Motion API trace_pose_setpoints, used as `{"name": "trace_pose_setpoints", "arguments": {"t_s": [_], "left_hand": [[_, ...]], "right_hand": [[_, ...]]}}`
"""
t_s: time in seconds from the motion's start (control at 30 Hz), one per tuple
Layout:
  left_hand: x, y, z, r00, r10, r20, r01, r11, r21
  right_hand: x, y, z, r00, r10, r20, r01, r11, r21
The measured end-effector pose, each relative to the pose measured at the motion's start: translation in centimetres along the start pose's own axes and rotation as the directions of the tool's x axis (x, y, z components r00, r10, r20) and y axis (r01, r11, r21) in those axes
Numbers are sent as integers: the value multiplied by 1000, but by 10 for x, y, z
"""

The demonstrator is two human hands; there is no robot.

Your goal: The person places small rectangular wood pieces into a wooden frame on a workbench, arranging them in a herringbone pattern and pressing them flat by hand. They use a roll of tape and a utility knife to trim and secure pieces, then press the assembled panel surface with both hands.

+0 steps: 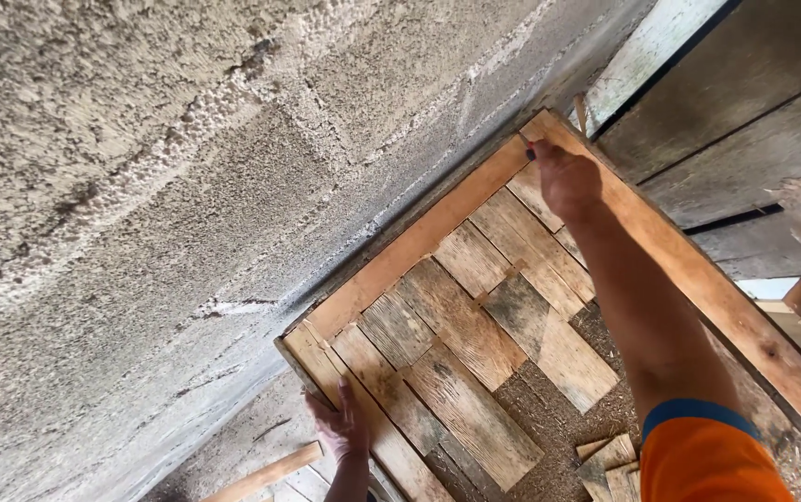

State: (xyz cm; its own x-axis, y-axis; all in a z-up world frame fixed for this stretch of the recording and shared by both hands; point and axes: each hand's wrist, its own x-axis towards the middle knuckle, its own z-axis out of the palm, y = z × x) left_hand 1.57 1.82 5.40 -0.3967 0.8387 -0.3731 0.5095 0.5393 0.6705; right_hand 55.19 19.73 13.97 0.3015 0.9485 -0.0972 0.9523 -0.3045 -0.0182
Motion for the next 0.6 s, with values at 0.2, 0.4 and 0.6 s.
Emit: {"name": "trace_pose_setpoints", "arguments": {"t_s": [0.2, 0.4, 0.6], "left_hand": [[5, -13, 1, 999, -30, 16, 28, 992, 120], [6, -20, 5, 999, 22, -37, -18, 994, 107], [-8, 6, -5, 1000, 15, -18, -16, 999, -44]], "right_hand": [[-55, -35, -31, 977, -4, -214, 33, 991, 132], [-138, 11, -8, 906, 268, -326, -204, 954, 219], [-240, 95, -15, 887, 433, -161, -419, 901, 113]]}}
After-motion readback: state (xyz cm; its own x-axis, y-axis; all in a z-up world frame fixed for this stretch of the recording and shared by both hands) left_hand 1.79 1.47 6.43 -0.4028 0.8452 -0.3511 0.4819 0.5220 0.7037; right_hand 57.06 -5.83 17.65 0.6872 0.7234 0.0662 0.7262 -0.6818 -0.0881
